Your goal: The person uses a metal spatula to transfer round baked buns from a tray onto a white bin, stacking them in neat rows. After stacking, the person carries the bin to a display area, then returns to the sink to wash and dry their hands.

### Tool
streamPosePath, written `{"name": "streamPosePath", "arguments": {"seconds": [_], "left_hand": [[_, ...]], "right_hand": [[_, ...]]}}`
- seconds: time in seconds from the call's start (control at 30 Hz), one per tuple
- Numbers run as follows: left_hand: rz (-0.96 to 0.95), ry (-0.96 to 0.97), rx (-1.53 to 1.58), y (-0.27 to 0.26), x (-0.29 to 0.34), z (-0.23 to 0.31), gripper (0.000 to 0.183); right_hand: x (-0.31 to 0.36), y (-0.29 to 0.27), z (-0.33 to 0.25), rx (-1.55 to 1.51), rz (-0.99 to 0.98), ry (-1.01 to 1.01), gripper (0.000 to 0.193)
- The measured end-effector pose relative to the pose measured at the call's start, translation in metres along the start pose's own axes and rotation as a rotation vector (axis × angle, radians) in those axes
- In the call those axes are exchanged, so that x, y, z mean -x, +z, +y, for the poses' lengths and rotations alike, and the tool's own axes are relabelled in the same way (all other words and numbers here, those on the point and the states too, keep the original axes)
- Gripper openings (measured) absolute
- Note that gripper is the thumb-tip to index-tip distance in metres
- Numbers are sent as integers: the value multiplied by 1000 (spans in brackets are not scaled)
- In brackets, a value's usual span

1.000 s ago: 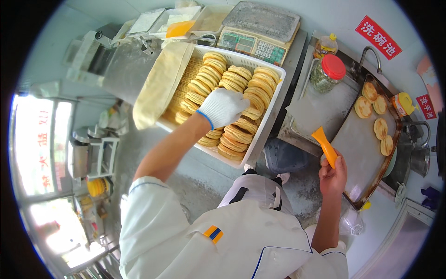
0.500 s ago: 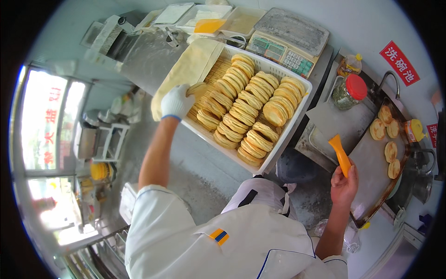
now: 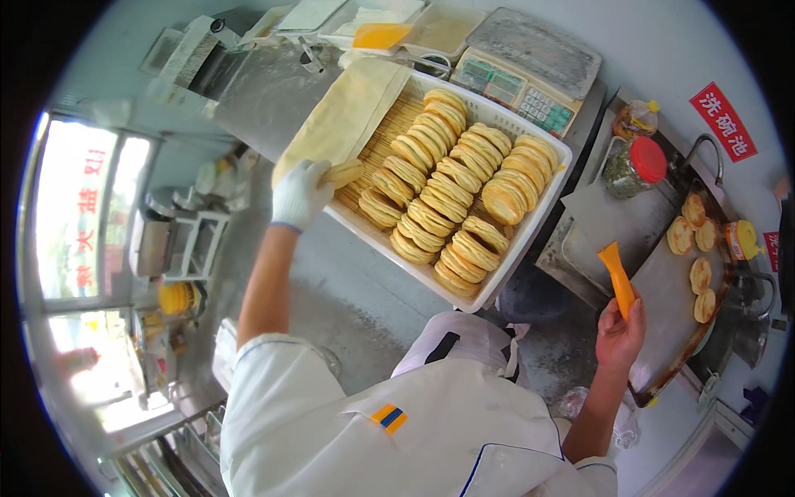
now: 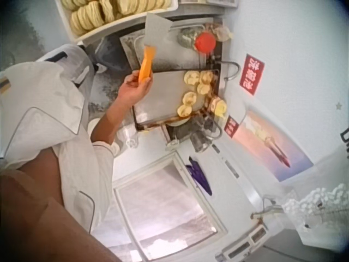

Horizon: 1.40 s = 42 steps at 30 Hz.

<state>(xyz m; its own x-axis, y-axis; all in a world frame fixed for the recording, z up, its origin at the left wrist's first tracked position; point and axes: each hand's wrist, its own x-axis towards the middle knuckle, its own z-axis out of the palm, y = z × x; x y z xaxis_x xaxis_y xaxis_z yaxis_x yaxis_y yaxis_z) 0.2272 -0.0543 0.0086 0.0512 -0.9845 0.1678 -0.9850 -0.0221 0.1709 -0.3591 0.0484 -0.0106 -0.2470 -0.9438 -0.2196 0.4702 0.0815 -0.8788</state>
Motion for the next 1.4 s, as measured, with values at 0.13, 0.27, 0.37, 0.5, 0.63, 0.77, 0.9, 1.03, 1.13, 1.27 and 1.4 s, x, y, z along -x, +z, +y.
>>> {"name": "streamPosePath", "arguments": {"seconds": [0.13,0.27,0.37,0.5,0.63,0.77,0.9,1.03,1.13,1.27,1.4], "left_hand": [[-57,343,-37,-37,19,4,30],[-100,616,-26,-40,19,5,26],[-235,670,-79,-29,13,8,20],[-165,717,-42,-19,6,15,14],[-200,761,-64,-14,-2,22,14],[-193,757,-90,-12,-4,24,14],[-81,733,-81,-15,6,22,14],[-83,703,-98,-24,18,17,15],[-115,708,-129,-29,19,10,15],[-208,780,-151,-29,9,5,16],[-207,846,-186,-22,-3,9,15]], "right_hand": [[-6,7,2,-29,-6,25,43],[-11,14,4,-53,-66,29,42],[-12,15,4,-54,-82,23,42],[-9,12,3,-61,-50,21,41],[-7,8,3,-42,-16,14,42],[-6,6,3,-41,-48,-2,42],[-5,3,4,-47,-20,-5,42],[-5,1,4,-42,-19,-1,42],[-5,3,4,-42,-24,10,42],[-6,12,5,-58,-62,33,42],[-8,24,11,-55,-72,54,43]]}}
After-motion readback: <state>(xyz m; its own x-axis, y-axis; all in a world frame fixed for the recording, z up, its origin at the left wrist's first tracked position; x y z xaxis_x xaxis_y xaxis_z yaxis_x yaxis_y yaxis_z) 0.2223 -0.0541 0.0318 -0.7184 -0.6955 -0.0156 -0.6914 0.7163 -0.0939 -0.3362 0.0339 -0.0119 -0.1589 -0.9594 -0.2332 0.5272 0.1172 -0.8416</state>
